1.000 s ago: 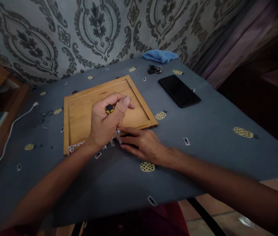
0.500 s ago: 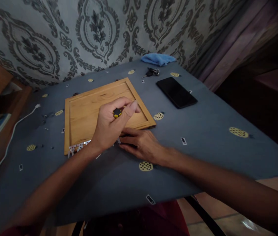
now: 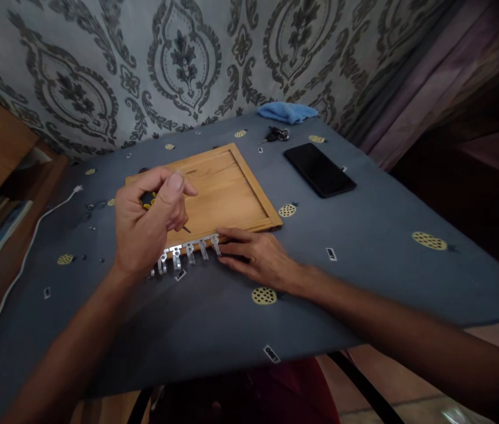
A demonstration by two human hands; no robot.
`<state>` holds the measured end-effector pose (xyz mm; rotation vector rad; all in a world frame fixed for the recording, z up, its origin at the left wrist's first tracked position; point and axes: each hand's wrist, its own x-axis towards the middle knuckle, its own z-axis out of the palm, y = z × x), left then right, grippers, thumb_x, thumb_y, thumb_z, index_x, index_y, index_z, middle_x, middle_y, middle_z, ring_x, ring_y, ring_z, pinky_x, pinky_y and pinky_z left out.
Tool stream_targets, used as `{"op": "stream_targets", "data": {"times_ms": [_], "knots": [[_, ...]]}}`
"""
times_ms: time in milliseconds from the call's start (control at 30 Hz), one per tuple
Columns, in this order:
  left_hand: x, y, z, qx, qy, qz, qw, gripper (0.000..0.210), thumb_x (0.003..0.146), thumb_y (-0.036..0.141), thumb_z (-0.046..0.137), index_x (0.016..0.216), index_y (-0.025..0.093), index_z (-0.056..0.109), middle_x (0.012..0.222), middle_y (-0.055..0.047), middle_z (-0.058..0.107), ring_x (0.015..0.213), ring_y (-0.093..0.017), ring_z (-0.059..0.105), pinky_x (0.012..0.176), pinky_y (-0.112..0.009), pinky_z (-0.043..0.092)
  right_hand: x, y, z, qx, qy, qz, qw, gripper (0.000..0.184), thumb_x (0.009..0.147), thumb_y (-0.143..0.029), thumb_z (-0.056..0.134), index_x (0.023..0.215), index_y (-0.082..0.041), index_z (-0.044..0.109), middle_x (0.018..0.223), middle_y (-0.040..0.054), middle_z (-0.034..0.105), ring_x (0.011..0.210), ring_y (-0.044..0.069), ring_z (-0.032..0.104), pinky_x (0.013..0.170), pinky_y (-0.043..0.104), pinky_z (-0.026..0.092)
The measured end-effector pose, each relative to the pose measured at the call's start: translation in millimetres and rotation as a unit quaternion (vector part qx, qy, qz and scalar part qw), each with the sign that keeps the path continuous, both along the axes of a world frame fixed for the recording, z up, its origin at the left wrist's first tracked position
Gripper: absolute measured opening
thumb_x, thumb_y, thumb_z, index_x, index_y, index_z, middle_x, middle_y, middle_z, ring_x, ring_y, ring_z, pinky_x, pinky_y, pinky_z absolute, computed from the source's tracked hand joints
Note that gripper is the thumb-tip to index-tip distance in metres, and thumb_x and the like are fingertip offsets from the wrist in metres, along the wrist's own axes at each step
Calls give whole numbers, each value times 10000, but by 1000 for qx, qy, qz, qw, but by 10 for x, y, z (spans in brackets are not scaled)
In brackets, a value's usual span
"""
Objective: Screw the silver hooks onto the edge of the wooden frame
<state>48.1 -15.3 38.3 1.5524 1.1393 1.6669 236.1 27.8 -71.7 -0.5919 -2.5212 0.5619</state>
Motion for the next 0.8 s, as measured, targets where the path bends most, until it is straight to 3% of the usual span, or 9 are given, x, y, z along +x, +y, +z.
{"op": "stream_targets", "data": {"times_ms": [133,267,367,500,667,800], "knots": [[-114,-58,-30,7,-14,29,999,268,916,390,683,725,201,692,471,66,321,407,-72,288,412,-262,295,14,9,-13,-2,14,8,1000,201,947,-257,650,1095,-191,769,1370,128,650,1137,266,708,940,433,607],[-387,-107,-74,13,-29,85,996,316,889,475,699,727,203,708,521,27,456,495,-101,467,524,-288,434,28,17,-34,0,26,10,1000,202,936,-250,663,1099,-187,764,1363,133,655,1105,251,724,909,412,622],[-671,-128,-122,21,-59,184,981,379,862,548,704,705,203,711,605,6,586,594,-114,582,601,-286,488,41,20,-65,9,36,8,999,211,934,-254,661,1106,-184,762,1362,135,655,1078,252,735,882,402,636],[-979,-144,-179,31,-123,300,945,467,897,535,668,622,157,668,572,6,586,522,-69,521,481,-213,373,72,17,-95,27,55,8,998,244,939,-259,638,1129,-156,750,1343,151,664,1084,274,732,885,434,642],[-1177,-151,-271,10,-171,323,931,519,968,525,556,619,146,618,498,21,499,448,-63,445,417,-197,271,121,3,-45,28,66,0,997,287,958,-265,592,1168,-131,735,1330,173,667,1122,274,715,933,411,628],[-1258,-97,-290,-8,-207,306,929,517,982,529,521,612,170,560,423,66,352,403,-66,334,426,-195,277,135,18,6,34,83,-16,996,259,963,-234,570,1131,-153,751,1266,149,709,1084,249,732,924,386,632]]}}
